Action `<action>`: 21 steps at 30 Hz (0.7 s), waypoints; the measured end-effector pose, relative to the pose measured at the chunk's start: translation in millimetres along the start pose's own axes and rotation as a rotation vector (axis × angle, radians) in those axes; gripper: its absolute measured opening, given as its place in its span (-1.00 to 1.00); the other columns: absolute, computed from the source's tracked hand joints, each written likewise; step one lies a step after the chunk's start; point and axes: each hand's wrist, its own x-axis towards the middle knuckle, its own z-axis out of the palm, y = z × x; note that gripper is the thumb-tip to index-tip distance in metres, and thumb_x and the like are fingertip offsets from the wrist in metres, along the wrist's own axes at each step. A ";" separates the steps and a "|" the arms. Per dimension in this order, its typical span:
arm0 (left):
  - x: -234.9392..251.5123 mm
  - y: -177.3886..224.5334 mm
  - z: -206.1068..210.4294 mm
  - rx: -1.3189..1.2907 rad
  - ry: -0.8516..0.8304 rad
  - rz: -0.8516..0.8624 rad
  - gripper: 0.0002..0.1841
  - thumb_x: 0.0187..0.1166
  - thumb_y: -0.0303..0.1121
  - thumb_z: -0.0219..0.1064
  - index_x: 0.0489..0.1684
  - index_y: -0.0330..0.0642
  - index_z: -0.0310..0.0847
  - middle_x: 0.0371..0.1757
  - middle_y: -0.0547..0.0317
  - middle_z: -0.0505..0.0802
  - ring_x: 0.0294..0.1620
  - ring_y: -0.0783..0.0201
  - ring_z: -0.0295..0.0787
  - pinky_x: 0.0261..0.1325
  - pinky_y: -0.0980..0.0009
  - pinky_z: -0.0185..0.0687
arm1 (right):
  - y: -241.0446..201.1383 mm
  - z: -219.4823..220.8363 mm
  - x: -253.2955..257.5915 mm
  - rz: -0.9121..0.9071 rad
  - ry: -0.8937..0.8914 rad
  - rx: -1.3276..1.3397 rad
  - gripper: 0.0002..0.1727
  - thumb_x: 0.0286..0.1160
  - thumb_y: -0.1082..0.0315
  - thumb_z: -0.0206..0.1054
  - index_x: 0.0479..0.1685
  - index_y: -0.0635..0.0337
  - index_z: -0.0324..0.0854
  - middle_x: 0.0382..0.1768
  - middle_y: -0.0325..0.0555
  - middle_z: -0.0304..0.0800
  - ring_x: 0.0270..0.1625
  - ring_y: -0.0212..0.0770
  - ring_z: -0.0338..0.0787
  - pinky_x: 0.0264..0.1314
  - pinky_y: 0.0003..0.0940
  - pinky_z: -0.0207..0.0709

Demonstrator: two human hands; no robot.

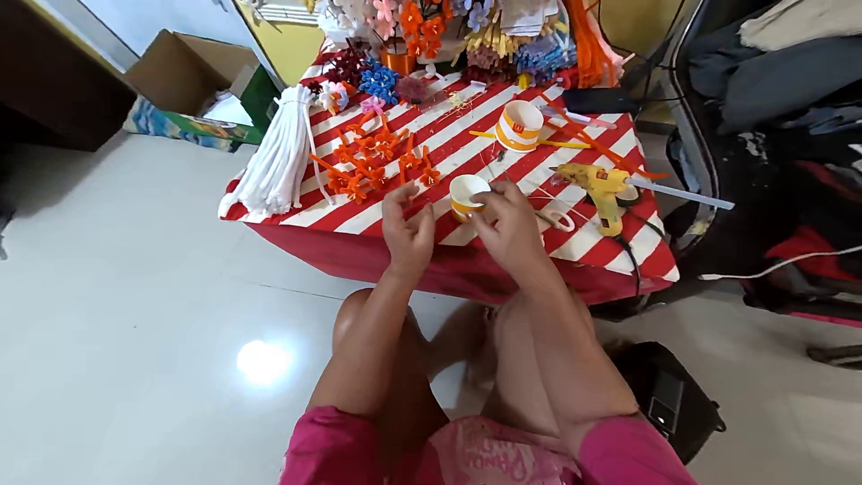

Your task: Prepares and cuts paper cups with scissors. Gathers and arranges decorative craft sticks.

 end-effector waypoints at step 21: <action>6.1 25.9 3.1 -1.034 -0.373 -0.689 -0.67 0.63 -0.38 0.18 0.33 -0.17 0.49 0.05 0.13 0.85 -0.03 0.24 0.88 0.14 0.23 0.83 | 5.3 -42.9 30.2 -0.176 -0.252 0.666 -0.63 0.36 0.64 0.14 0.12 0.27 0.65 0.38 -0.11 0.67 0.11 -0.41 0.75 0.12 -0.46 0.68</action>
